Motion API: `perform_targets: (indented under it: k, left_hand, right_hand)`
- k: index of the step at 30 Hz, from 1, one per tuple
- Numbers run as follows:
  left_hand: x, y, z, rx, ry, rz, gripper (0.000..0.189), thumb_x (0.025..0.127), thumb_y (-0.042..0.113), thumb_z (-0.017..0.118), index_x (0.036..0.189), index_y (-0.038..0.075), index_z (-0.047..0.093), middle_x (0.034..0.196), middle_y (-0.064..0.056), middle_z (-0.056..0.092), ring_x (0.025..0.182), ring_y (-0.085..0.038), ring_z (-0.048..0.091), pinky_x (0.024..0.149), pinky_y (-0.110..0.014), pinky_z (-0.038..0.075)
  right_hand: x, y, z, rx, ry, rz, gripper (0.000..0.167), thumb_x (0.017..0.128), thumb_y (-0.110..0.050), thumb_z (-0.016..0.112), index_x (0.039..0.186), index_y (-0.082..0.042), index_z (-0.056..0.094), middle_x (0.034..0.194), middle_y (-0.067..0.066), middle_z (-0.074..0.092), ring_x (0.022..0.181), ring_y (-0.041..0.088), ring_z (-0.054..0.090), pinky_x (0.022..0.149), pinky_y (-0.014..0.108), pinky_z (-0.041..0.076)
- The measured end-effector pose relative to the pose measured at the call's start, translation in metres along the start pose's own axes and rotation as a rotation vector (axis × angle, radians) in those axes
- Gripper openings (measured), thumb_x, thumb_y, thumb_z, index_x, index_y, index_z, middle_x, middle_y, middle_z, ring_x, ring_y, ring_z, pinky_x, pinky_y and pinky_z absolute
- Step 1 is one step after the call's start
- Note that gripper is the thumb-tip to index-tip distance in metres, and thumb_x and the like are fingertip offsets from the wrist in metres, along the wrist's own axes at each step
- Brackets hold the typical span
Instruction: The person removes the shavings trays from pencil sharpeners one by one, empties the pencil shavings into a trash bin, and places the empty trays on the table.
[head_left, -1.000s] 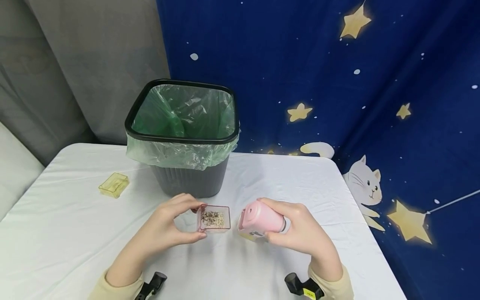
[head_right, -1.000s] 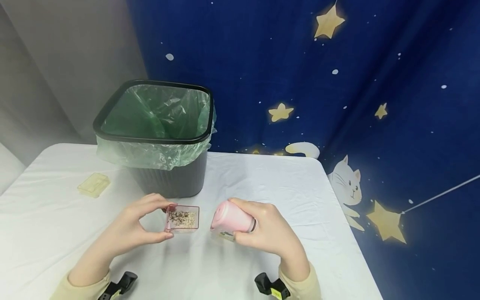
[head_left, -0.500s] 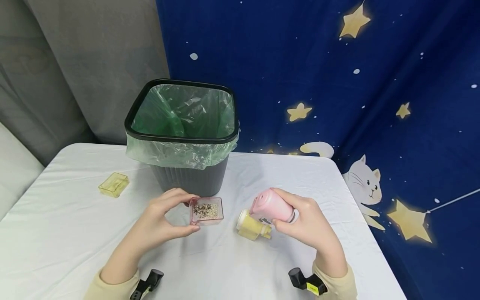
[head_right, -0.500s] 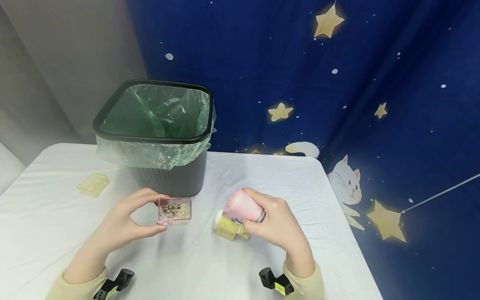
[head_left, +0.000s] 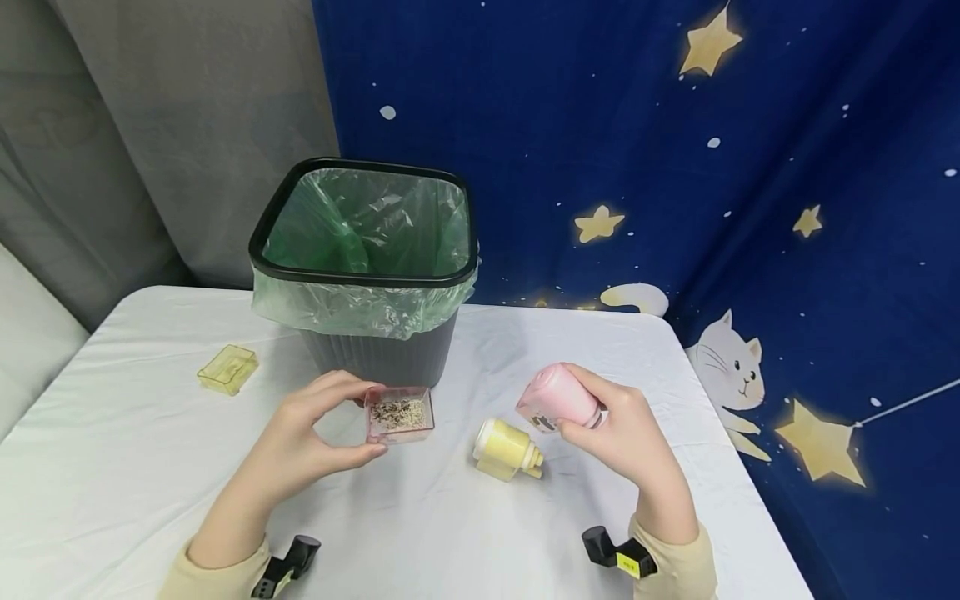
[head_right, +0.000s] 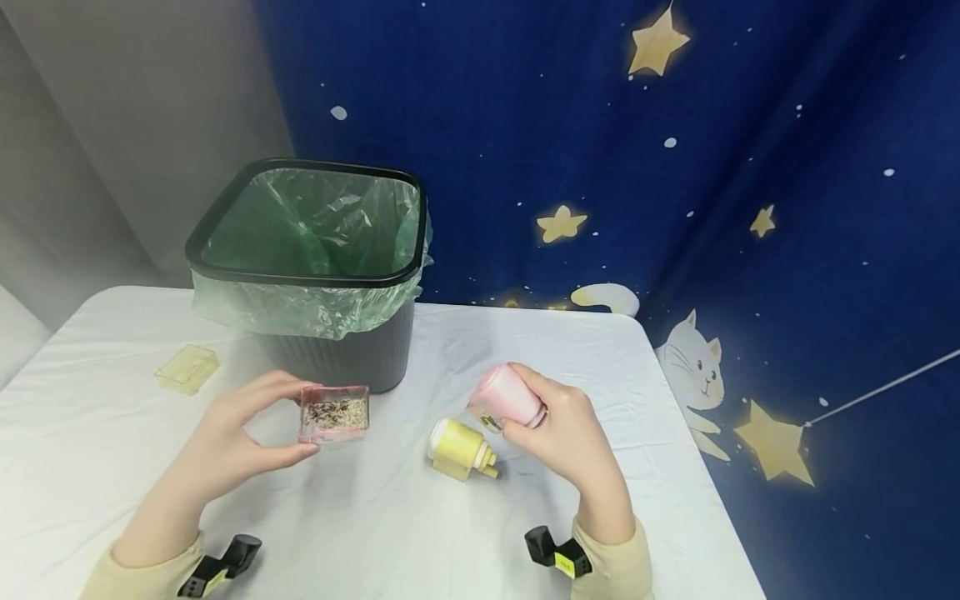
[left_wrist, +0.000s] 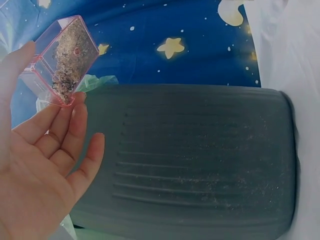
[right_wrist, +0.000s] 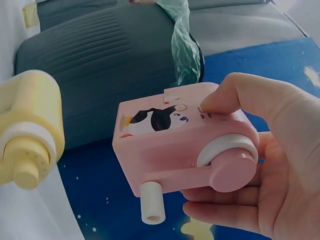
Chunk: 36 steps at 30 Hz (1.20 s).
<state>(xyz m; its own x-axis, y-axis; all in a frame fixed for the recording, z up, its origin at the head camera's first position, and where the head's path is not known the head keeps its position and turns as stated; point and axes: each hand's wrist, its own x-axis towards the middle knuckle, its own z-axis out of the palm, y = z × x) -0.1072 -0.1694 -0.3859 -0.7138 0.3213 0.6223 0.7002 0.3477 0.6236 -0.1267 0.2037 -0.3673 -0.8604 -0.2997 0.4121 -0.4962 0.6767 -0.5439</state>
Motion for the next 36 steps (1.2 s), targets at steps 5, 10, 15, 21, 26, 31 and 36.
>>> perform_targets:
  k: [5,10,15,21,26,31,36]
  left_hand:
    - [-0.001,-0.001,-0.005,0.002,0.022,0.007,0.062,0.056,0.001,0.089,0.114,0.005,0.067,0.104,0.003,0.064,0.093,-0.009,0.056,0.085,-0.019,0.043]
    - [-0.001,-0.001,-0.009,0.005,0.041,0.017,0.063,0.054,0.000,0.089,0.113,0.003,0.067,0.103,0.002,0.065,0.092,-0.009,0.056,0.086,-0.018,0.043]
    - [-0.001,0.000,-0.013,0.017,0.050,0.015,0.062,0.054,0.000,0.088,0.113,0.003,0.067,0.103,0.002,0.064,0.092,-0.009,0.057,0.086,-0.018,0.042]
    - [-0.002,0.002,-0.018,-0.003,0.061,-0.022,0.058,0.056,0.001,0.088,0.111,0.001,0.068,0.101,-0.002,0.065,0.093,-0.010,0.057,0.089,-0.020,0.042]
    - [-0.004,-0.001,-0.020,-0.016,0.114,0.035,0.055,0.061,0.014,0.089,0.109,-0.002,0.068,0.098,-0.006,0.065,0.094,-0.010,0.057,0.090,-0.020,0.042]
    - [-0.002,-0.001,-0.022,-0.039,0.187,0.093,0.060,0.073,0.041,0.081,0.105,-0.007,0.067,0.094,-0.009,0.065,0.091,-0.010,0.058,0.087,-0.019,0.042]
    - [0.001,0.005,-0.026,-0.029,0.217,0.105,0.064,0.077,0.047,0.075,0.101,-0.011,0.066,0.092,-0.010,0.066,0.089,-0.009,0.058,0.086,-0.019,0.042]
  right_hand:
    - [0.003,0.007,0.003,-0.004,0.000,0.055,0.057,0.070,-0.009,0.073,0.125,-0.013,0.063,0.101,0.005,0.069,0.075,0.016,0.059,0.061,0.034,0.051]
    - [0.005,0.015,0.005,-0.022,0.001,0.093,0.055,0.070,-0.011,0.073,0.124,-0.012,0.063,0.097,0.006,0.069,0.072,0.018,0.058,0.061,0.035,0.050]
    - [0.007,0.019,0.008,-0.043,-0.012,0.148,0.053,0.071,-0.014,0.074,0.123,-0.008,0.063,0.099,0.010,0.069,0.074,0.021,0.059,0.063,0.037,0.050]
    - [0.011,0.026,0.013,-0.077,-0.054,0.253,0.055,0.073,-0.018,0.074,0.125,-0.005,0.061,0.103,0.013,0.068,0.080,0.025,0.061,0.069,0.043,0.051]
    - [0.013,0.035,0.019,-0.087,-0.092,0.323,0.056,0.074,-0.019,0.074,0.125,-0.002,0.059,0.104,0.016,0.067,0.086,0.028,0.062,0.073,0.047,0.052]
    - [0.014,0.046,0.026,-0.109,-0.125,0.354,0.057,0.074,-0.021,0.075,0.124,0.001,0.058,0.104,0.018,0.066,0.088,0.029,0.063,0.074,0.047,0.053]
    - [0.016,0.056,0.031,-0.123,-0.163,0.373,0.055,0.074,-0.022,0.075,0.120,0.003,0.058,0.103,0.020,0.066,0.085,0.029,0.063,0.072,0.045,0.052]
